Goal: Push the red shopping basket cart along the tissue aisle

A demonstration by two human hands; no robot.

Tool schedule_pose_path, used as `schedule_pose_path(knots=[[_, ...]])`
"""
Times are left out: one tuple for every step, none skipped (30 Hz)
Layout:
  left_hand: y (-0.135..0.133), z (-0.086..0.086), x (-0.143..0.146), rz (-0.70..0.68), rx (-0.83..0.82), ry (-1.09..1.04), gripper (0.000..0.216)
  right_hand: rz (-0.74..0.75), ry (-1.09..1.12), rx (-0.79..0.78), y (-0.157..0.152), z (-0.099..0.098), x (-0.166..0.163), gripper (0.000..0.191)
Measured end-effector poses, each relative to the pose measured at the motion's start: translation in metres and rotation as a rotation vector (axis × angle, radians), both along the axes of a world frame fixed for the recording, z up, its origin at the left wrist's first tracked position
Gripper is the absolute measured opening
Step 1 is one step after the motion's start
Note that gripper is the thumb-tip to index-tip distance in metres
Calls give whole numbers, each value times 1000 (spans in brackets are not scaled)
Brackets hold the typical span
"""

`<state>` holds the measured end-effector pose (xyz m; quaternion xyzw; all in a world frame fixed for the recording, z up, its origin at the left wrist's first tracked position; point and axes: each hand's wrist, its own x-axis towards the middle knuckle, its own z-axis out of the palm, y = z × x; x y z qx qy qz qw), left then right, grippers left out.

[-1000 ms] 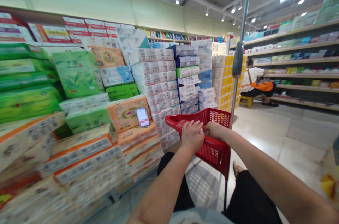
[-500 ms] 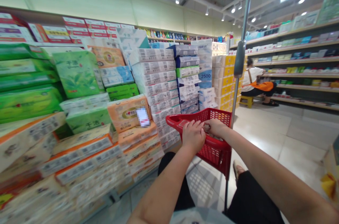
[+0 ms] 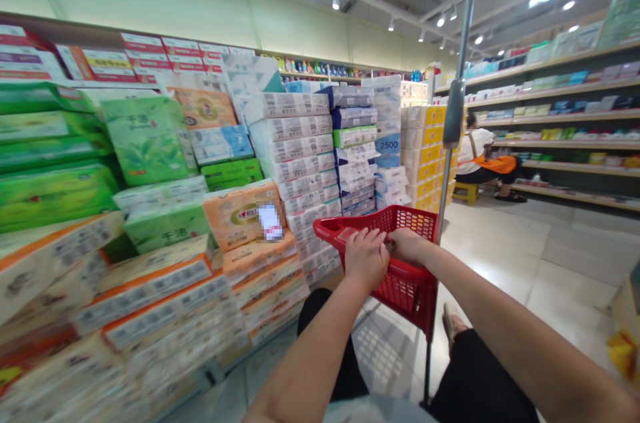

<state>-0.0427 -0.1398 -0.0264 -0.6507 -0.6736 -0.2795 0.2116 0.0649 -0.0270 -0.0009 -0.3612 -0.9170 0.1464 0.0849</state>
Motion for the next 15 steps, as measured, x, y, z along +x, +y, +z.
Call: schedule_pose_path(knots=[[0, 0, 0, 0, 3, 2, 36, 7, -5, -7, -1, 0, 0, 14], [0, 0, 0, -2, 5, 3, 36, -2, -6, -17, -1, 1, 0, 16], [0, 0, 0, -3, 6, 4, 36, -18, -6, -32, -2, 0, 0, 19], [1, -1, 0, -4, 9, 4, 36, -33, -6, -44, -2, 0, 1, 21], [1, -1, 0, -5, 12, 3, 36, -38, -6, -43, -2, 0, 1, 23], [1, -1, 0, -6, 14, 3, 35, -29, -9, -32, -3, 0, 1, 23], [1, -1, 0, -5, 17, 2, 35, -7, -14, -15, -3, -1, 1, 22], [1, -2, 0, -4, 18, 1, 35, 20, -21, 3, -3, -1, 1, 19], [0, -2, 0, -3, 17, 0, 35, 45, -30, 17, -2, -1, 1, 17], [0, -2, 0, -2, 16, 0, 35, 57, -37, 22, -1, -1, 1, 17], [0, -2, -1, -2, 15, -1, 35, 49, -38, 15, 0, -1, 1, 17], [0, -2, -1, -2, 14, -1, 35, 22, -25, 6, 2, -2, 1, 20], [0, -2, -1, -2, 15, 0, 36, -17, 0, 4, 4, -2, 0, 23], [0, -2, -1, -1, 16, 0, 36, -54, 30, 5, 7, -4, 0, 26], [0, -2, -1, 1, 18, 1, 36, -70, 59, 8, 9, -5, -1, 30]])
